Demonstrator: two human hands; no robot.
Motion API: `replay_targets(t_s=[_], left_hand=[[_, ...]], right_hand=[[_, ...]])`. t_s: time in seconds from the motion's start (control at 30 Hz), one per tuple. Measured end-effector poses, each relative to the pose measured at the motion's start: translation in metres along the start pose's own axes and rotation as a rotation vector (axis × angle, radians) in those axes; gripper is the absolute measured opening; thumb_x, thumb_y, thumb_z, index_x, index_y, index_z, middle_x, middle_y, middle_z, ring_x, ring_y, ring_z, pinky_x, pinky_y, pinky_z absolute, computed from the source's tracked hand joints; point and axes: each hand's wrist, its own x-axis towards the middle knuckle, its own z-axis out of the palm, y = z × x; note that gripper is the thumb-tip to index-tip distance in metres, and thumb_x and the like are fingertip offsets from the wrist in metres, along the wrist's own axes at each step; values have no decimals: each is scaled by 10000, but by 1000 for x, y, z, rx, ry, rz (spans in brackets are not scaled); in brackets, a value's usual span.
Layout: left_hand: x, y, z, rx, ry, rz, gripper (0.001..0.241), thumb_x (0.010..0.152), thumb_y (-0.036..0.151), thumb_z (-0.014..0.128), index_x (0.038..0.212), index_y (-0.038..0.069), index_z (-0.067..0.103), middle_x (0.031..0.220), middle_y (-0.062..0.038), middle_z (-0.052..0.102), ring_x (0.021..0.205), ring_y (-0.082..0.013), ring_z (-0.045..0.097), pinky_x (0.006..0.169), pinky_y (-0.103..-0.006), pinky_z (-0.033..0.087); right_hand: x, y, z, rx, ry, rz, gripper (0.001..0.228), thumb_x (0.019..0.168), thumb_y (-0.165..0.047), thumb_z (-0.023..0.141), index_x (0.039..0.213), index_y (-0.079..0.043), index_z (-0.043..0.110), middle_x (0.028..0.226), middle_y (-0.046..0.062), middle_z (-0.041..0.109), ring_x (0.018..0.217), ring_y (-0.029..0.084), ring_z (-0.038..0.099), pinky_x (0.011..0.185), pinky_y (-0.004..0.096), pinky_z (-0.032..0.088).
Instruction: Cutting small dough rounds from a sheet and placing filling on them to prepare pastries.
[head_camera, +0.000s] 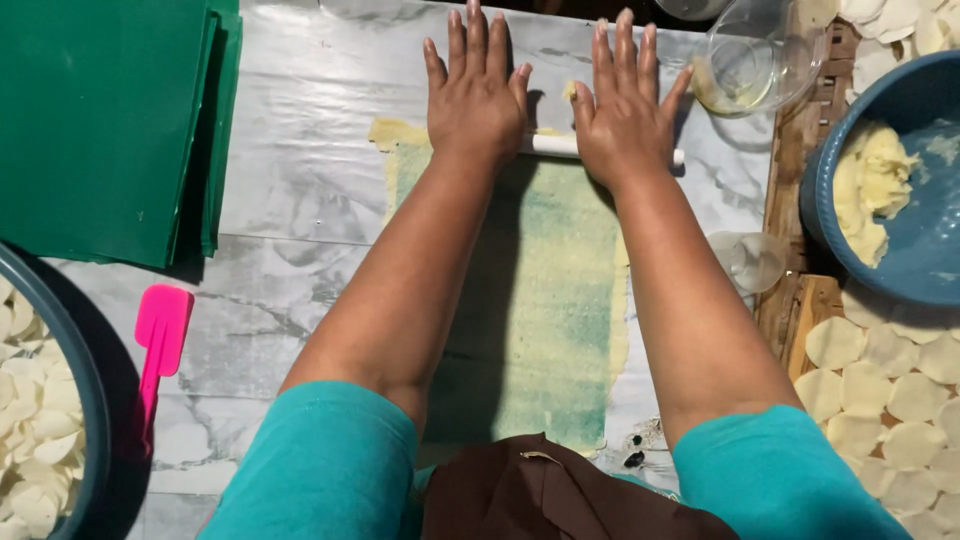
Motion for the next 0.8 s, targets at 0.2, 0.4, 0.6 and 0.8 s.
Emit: replay_targets(t_s=[0.2, 0.4, 0.6, 0.8], left_hand=[[35, -6, 13, -20, 172, -122, 685, 1096, 522, 245, 1581, 40, 265, 1670, -126, 266, 1550, -310, 173, 1258, -535, 69], [28, -39, 0, -967, 661, 204, 376, 1117, 372, 329, 1265, 94, 533, 1170, -139, 666, 1057, -319, 696, 935, -422, 549], [-75, -88, -33, -856, 636, 85, 446, 1226, 389, 300, 1650, 249, 296, 1768, -13, 154, 1678, -284, -36, 1443, -533, 131], [-182, -124, -58, -573, 753, -62, 478, 1200, 204, 437, 1661, 139, 327, 1739, -106, 117, 1598, -367, -20, 1318, -562, 54]], right_hand=[[16, 17, -13, 285, 514, -412, 322, 886, -12, 774, 1172, -55, 632, 1176, 121, 552, 1065, 320, 559, 911, 436, 474], [-19, 13, -66, 275, -284, -159, 271, 895, -72, 723, 1152, -75, 636, 1158, 87, 610, 1083, 268, 570, 980, 433, 453], [-20, 21, -48, 203, -144, -270, 352, 804, 85, 678, 1127, -53, 656, 1257, 114, 501, 1077, 332, 577, 1009, 453, 470], [-80, 26, -18, 146, 97, -415, 417, 853, -3, 695, 1253, -68, 597, 1209, 182, 511, 1094, 468, 608, 875, 586, 519]])
